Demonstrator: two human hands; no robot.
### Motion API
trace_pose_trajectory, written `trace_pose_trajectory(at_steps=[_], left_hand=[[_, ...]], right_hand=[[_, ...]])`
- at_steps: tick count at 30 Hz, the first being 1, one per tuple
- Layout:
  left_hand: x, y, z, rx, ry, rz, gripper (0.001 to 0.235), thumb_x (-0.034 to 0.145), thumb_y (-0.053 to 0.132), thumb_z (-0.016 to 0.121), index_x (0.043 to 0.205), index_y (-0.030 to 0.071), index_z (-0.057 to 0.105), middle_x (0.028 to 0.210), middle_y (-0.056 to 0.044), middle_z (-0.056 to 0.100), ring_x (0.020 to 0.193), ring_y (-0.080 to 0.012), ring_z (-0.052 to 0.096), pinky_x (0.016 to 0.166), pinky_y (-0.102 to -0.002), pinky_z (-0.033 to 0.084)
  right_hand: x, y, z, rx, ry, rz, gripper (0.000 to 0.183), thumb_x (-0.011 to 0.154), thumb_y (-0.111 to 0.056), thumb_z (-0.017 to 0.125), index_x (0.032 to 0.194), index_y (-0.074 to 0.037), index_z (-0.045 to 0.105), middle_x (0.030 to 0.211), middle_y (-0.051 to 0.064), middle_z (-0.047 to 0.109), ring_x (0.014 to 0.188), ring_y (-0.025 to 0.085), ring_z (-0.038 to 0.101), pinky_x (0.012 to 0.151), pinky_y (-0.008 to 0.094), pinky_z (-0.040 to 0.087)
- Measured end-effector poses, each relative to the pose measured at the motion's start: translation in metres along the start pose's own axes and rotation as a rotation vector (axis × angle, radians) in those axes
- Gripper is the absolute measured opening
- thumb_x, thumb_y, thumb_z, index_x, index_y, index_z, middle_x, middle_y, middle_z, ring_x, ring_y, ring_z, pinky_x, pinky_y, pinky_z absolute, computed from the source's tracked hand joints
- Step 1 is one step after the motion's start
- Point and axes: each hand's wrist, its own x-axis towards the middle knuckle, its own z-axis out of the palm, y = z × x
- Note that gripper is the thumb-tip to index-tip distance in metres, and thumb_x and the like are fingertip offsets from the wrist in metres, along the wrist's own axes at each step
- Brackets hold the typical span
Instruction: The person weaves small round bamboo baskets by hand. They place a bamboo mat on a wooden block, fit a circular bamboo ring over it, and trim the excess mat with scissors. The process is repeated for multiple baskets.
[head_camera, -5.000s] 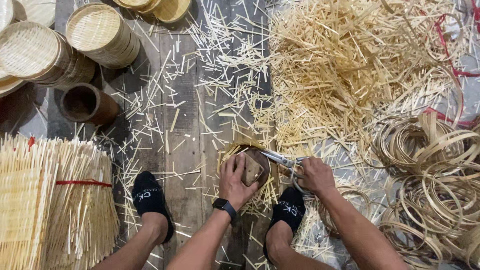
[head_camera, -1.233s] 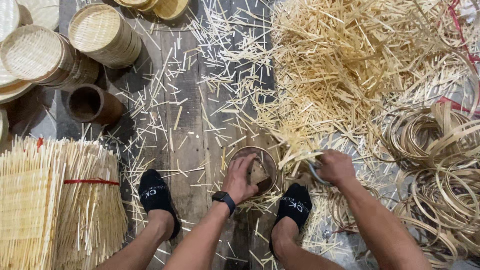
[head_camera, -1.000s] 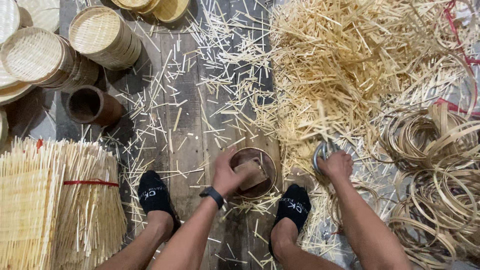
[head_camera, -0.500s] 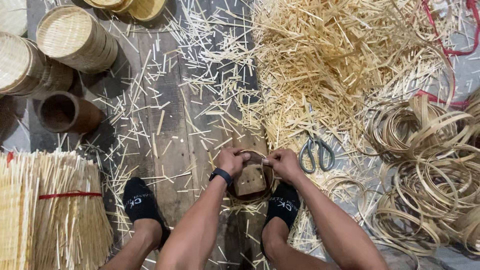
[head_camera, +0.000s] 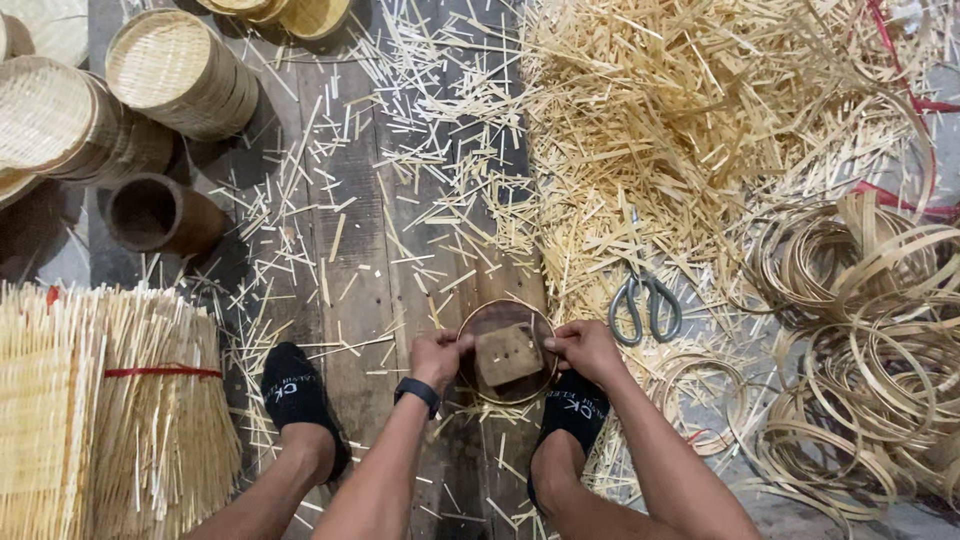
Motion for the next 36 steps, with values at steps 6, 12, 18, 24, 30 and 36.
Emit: trace_pose_trajectory(at_steps=[6, 12, 18, 24, 30, 36], left_hand=[[-0.002, 0.001, 0.015, 0.175, 0.116, -0.076, 0.035, 0.073, 0.029, 0.092, 0.099, 0.008, 0.082, 0.088, -0.011, 0.079, 0.079, -0.0211, 0.077, 0.076, -0.033, 0.059], [-0.017, 0.021, 0.004, 0.086, 0.154, -0.023, 0.038, 0.078, 0.032, 0.087, 0.105, 0.005, 0.081, 0.094, -0.013, 0.081, 0.084, -0.0227, 0.077, 0.081, -0.036, 0.060], [-0.074, -0.006, 0.018, -1.045, -0.340, -0.400, 0.038, 0.092, 0.017, 0.060, 0.125, -0.003, 0.062, 0.122, -0.019, 0.073, 0.111, -0.0344, 0.071, 0.092, -0.051, 0.060], [-0.082, -0.037, 0.052, -1.058, -0.152, -0.376, 0.030, 0.099, 0.018, 0.061, 0.121, -0.002, 0.063, 0.118, -0.019, 0.072, 0.105, -0.0336, 0.071, 0.088, -0.049, 0.062], [-0.082, -0.034, 0.053, -1.008, -0.090, -0.390, 0.031, 0.101, 0.019, 0.062, 0.125, -0.001, 0.063, 0.118, -0.019, 0.071, 0.098, -0.0330, 0.070, 0.076, -0.045, 0.061], [-0.104, -0.031, 0.040, -1.087, -0.170, -0.415, 0.030, 0.099, 0.009, 0.055, 0.129, 0.004, 0.057, 0.119, -0.015, 0.071, 0.098, -0.0316, 0.073, 0.076, -0.047, 0.063]], right_hand=[[0.008, 0.008, 0.001, -0.021, 0.034, 0.012, 0.020, 0.085, -0.015, 0.083, 0.094, 0.003, 0.080, 0.079, 0.011, 0.076, 0.060, 0.014, 0.067, 0.054, 0.029, 0.057], [-0.020, -0.021, 0.001, 0.139, 0.065, -0.063, 0.023, 0.087, -0.012, 0.082, 0.101, 0.006, 0.080, 0.083, 0.014, 0.076, 0.067, 0.017, 0.066, 0.057, 0.028, 0.055], [-0.044, -0.022, 0.008, 0.311, -0.058, 0.302, 0.021, 0.087, -0.002, 0.075, 0.106, 0.006, 0.072, 0.095, 0.018, 0.075, 0.078, 0.022, 0.077, 0.069, 0.030, 0.062], [-0.036, -0.008, 0.029, 0.357, -0.034, 0.147, 0.019, 0.087, -0.002, 0.077, 0.089, 0.008, 0.060, 0.080, 0.017, 0.068, 0.067, 0.028, 0.073, 0.053, 0.040, 0.067], [-0.046, -0.008, 0.033, 0.087, 0.055, 0.146, 0.015, 0.090, -0.006, 0.075, 0.093, 0.004, 0.064, 0.075, 0.018, 0.071, 0.061, 0.028, 0.073, 0.048, 0.039, 0.060], [-0.048, -0.002, 0.030, 0.312, -0.044, 0.082, 0.017, 0.088, -0.009, 0.077, 0.089, 0.005, 0.066, 0.076, 0.014, 0.072, 0.060, 0.023, 0.074, 0.048, 0.035, 0.065]])
